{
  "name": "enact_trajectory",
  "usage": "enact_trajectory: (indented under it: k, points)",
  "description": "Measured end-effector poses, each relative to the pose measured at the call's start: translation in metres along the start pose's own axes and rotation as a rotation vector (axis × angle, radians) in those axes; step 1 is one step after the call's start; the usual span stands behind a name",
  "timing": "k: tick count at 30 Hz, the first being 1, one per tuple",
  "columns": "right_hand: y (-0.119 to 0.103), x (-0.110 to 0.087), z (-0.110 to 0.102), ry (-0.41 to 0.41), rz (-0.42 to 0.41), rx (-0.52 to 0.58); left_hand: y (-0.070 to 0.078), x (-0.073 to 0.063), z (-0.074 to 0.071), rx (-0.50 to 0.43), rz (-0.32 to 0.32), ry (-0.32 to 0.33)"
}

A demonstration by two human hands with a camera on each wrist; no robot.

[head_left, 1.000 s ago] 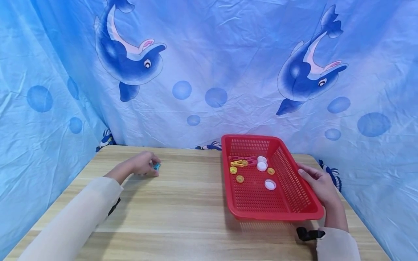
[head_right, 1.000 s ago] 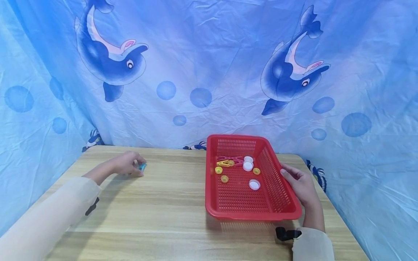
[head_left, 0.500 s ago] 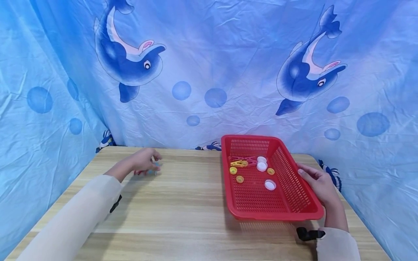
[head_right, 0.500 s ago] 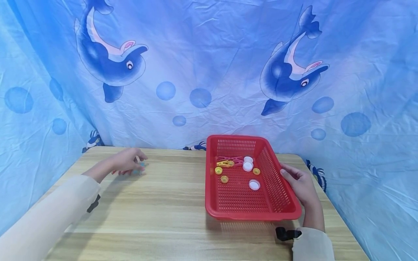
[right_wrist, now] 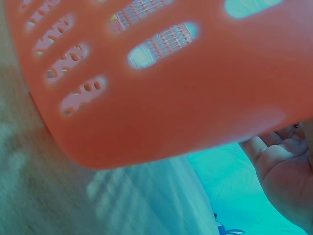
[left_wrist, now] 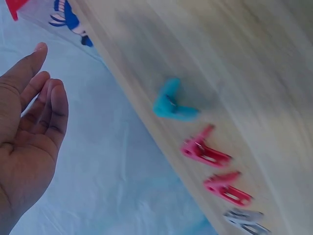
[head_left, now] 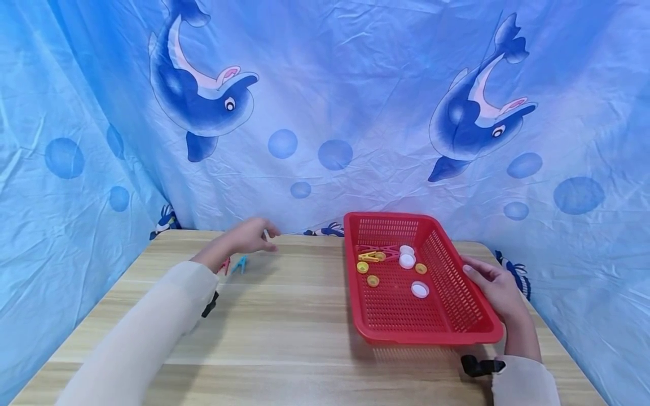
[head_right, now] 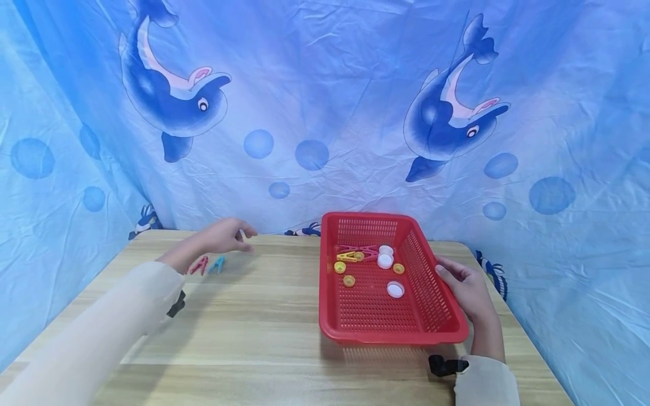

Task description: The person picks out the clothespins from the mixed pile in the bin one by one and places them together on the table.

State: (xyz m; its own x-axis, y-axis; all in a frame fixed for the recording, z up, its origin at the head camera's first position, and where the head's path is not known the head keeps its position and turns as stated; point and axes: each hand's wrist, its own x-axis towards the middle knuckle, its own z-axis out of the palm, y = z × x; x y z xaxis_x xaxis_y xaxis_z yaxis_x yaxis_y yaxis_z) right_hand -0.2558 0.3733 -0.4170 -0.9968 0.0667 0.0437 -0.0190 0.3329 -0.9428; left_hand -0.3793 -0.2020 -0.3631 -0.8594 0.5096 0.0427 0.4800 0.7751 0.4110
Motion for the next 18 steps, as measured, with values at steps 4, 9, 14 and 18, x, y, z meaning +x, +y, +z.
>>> enact_trajectory:
  k: [4,9,14,18]
  points:
    - [-0.001,-0.001,0.0,-0.004,-0.003,0.013,0.015,0.014,0.001,0.028,0.042,-0.006]
    - [-0.001,-0.002,0.001,-0.002,-0.018,0.004,0.034,0.031,0.005,0.06,0.082,-0.028]
    - [0.0,-0.001,0.001,0.0,-0.021,0.005,0.055,0.049,0.008,0.098,0.133,-0.043]
    - [0.001,0.0,0.001,-0.002,-0.025,0.016,0.072,0.063,0.01,0.131,0.187,-0.041]
